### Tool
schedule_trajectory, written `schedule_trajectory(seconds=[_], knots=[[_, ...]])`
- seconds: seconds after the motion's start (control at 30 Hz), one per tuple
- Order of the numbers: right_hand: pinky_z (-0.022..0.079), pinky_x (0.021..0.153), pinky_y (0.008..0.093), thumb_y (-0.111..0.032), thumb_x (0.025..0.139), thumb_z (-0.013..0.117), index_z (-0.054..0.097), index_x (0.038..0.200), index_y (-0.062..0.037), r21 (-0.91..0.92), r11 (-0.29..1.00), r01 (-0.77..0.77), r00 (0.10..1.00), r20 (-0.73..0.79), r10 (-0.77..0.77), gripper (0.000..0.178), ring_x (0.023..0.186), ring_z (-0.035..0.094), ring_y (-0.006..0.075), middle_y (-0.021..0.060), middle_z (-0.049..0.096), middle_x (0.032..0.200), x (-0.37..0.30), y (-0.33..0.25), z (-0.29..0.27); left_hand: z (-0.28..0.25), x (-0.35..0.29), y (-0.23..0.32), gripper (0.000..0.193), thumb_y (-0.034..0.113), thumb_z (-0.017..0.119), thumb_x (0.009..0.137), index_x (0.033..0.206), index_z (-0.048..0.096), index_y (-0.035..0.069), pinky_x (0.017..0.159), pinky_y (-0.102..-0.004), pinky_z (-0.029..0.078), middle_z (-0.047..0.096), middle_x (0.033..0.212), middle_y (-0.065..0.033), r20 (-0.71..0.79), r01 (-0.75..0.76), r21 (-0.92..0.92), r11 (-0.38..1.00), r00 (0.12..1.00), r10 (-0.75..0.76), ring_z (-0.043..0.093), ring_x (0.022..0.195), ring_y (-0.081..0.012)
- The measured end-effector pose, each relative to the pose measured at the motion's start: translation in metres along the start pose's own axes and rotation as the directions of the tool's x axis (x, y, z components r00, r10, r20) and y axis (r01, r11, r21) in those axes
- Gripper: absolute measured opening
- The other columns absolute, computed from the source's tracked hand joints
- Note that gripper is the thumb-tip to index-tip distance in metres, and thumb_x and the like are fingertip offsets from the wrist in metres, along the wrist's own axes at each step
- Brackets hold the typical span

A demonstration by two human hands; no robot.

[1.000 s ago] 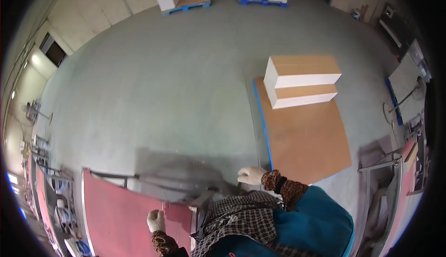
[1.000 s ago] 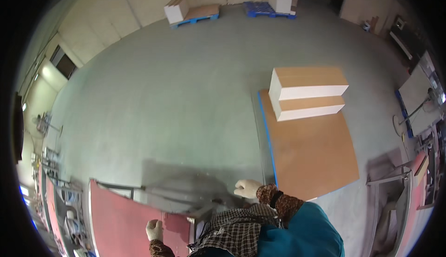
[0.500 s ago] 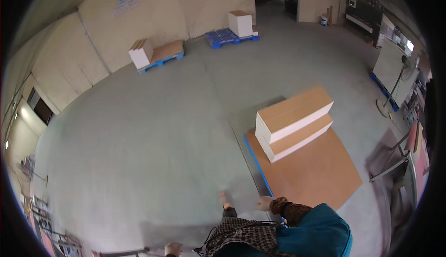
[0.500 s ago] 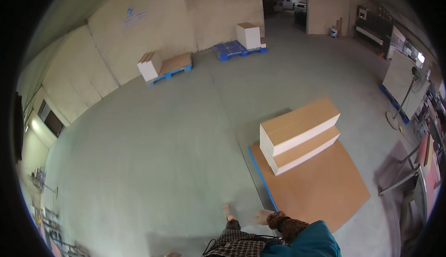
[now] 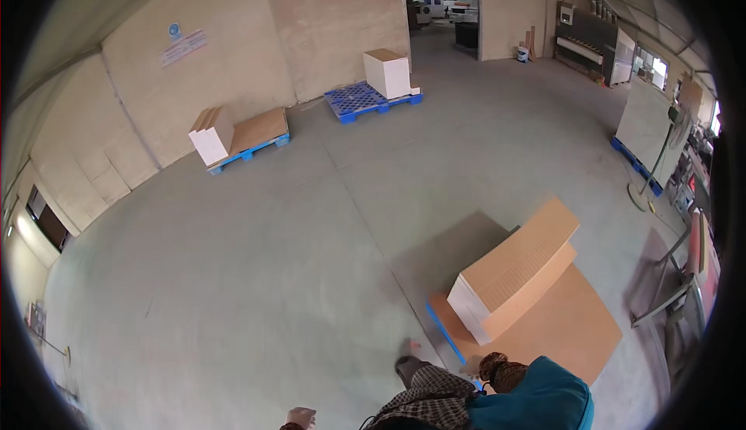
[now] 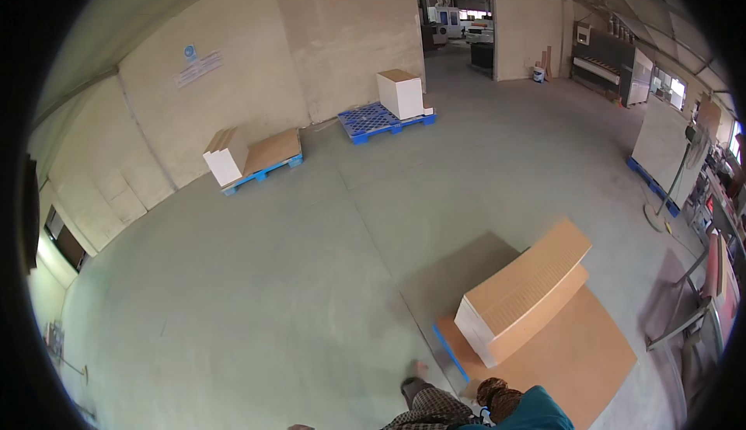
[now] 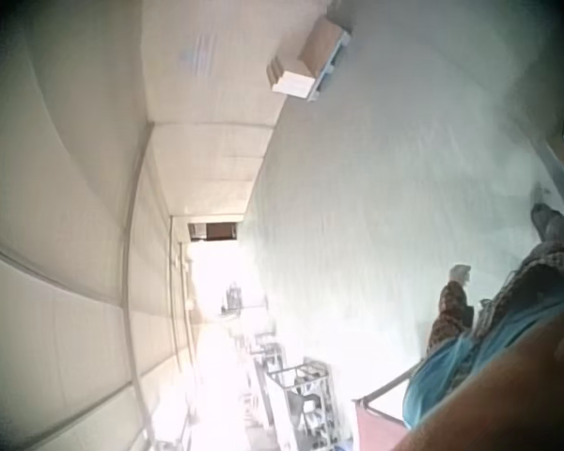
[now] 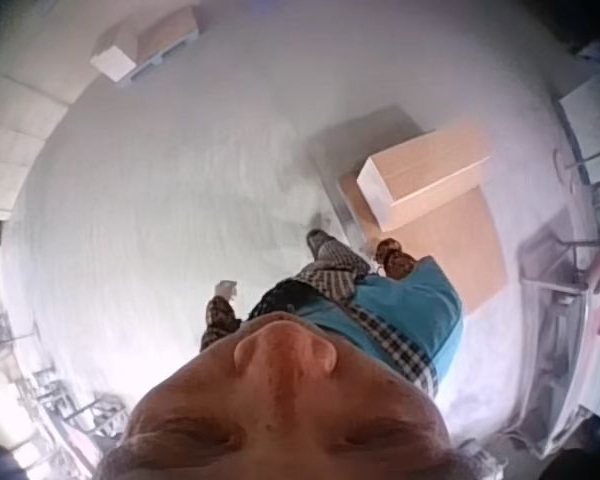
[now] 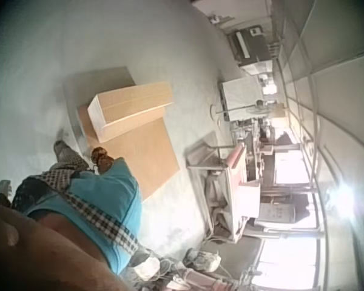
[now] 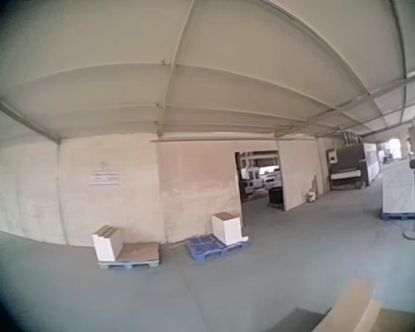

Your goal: The recorder is sanding the edges of wooden furniture panels using sandpaper in a manufacturing workshop.

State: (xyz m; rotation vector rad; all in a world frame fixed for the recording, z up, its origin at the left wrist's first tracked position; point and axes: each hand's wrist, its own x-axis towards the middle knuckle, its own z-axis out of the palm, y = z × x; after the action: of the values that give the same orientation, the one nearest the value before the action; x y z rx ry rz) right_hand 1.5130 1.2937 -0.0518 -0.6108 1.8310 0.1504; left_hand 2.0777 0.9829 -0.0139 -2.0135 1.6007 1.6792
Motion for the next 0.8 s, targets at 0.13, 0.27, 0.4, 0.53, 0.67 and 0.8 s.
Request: schedule_trajectory(seconds=[0.13, 0.27, 0.4, 0.53, 0.67, 0.8], knots=[[0.055, 0.078, 0.0412, -0.053, 0.095, 0.059, 0.077, 0.097, -0.0047, -0.031, 0.999, 0.024, 0.999, 0.037, -0.023, 0.052, 0.082, 0.071, 0.0224, 0.0101, 0.076, 0.09, 0.052, -0.036, -0.035, -0.001, 0.049, 0.063, 0.031, 0.032, 0.069, 0.09, 0.101, 0.076, 0.004, 0.056, -0.0403, 0.057, 0.072, 0.08, -0.0103, 0.035, -0.146, -0.012, 0.989, 0.989, 0.146, 0.067, 0.065, -0.0232], [0.055, 0.08, 0.0398, -0.047, 0.094, 0.059, 0.078, 0.094, -0.0078, -0.129, 0.987, 0.091, 0.993, -0.061, -0.099, 0.044, 0.082, 0.071, 0.0251, 0.0099, 0.076, 0.091, 0.096, -0.062, -0.11, -0.012, 0.085, 0.117, 0.035, 0.037, 0.062, 0.093, 0.104, 0.075, 0.006, 0.071, -0.0454, 0.058, 0.075, 0.094, -0.0138, 0.056, 0.121, 0.228, 0.966, 0.989, -0.137, 0.071, 0.081, -0.0298], [0.055, 0.079, 0.0434, -0.044, 0.092, 0.061, 0.077, 0.093, -0.0072, -0.186, 0.979, 0.086, 0.981, -0.158, -0.116, 0.04, 0.079, 0.071, 0.0277, 0.0112, 0.076, 0.092, 0.132, -0.107, -0.204, -0.019, 0.122, 0.174, 0.033, 0.033, 0.06, 0.094, 0.106, 0.074, 0.005, 0.078, -0.0451, 0.056, 0.075, 0.101, -0.0155, 0.017, 0.237, 0.072, 0.969, 0.971, -0.239, 0.071, 0.087, -0.0314], [0.055, 0.078, 0.0461, -0.042, 0.091, 0.062, 0.077, 0.093, -0.0067, -0.254, 0.961, 0.104, 0.942, -0.286, -0.178, 0.038, 0.077, 0.071, 0.0296, 0.0122, 0.077, 0.093, 0.159, -0.166, -0.302, -0.014, 0.159, 0.241, 0.032, 0.031, 0.059, 0.095, 0.105, 0.074, 0.005, 0.082, -0.0439, 0.056, 0.074, 0.102, -0.0174, -0.003, 0.193, -0.064, 0.979, 0.981, -0.194, 0.071, 0.088, -0.0325], [0.056, 0.071, 0.0492, -0.035, 0.096, 0.055, 0.074, 0.106, -0.0086, -0.541, 0.686, 0.486, 0.753, -0.137, -0.643, 0.034, 0.075, 0.07, 0.0329, 0.013, 0.075, 0.089, 0.174, -0.187, -0.384, -0.003, 0.219, 0.31, 0.032, 0.036, 0.058, 0.096, 0.105, 0.075, 0.01, 0.082, -0.045, 0.055, 0.074, 0.099, -0.0189, 0.184, -0.141, 0.323, 0.936, 0.979, 0.084, 0.07, 0.09, -0.0346], [0.056, 0.061, 0.0449, -0.026, 0.097, 0.055, 0.071, 0.099, -0.0088, -0.548, 0.743, 0.385, 0.694, -0.358, -0.624, 0.023, 0.071, 0.07, 0.0314, 0.0113, 0.071, 0.08, 0.274, -0.103, -0.359, 0.015, 0.308, 0.376, 0.033, 0.036, 0.053, 0.098, 0.103, 0.076, 0.012, 0.083, -0.0492, 0.054, 0.075, 0.099, -0.0171, 0.427, -0.475, 0.614, 0.631, 0.872, 0.241, 0.069, 0.095, -0.0384]])
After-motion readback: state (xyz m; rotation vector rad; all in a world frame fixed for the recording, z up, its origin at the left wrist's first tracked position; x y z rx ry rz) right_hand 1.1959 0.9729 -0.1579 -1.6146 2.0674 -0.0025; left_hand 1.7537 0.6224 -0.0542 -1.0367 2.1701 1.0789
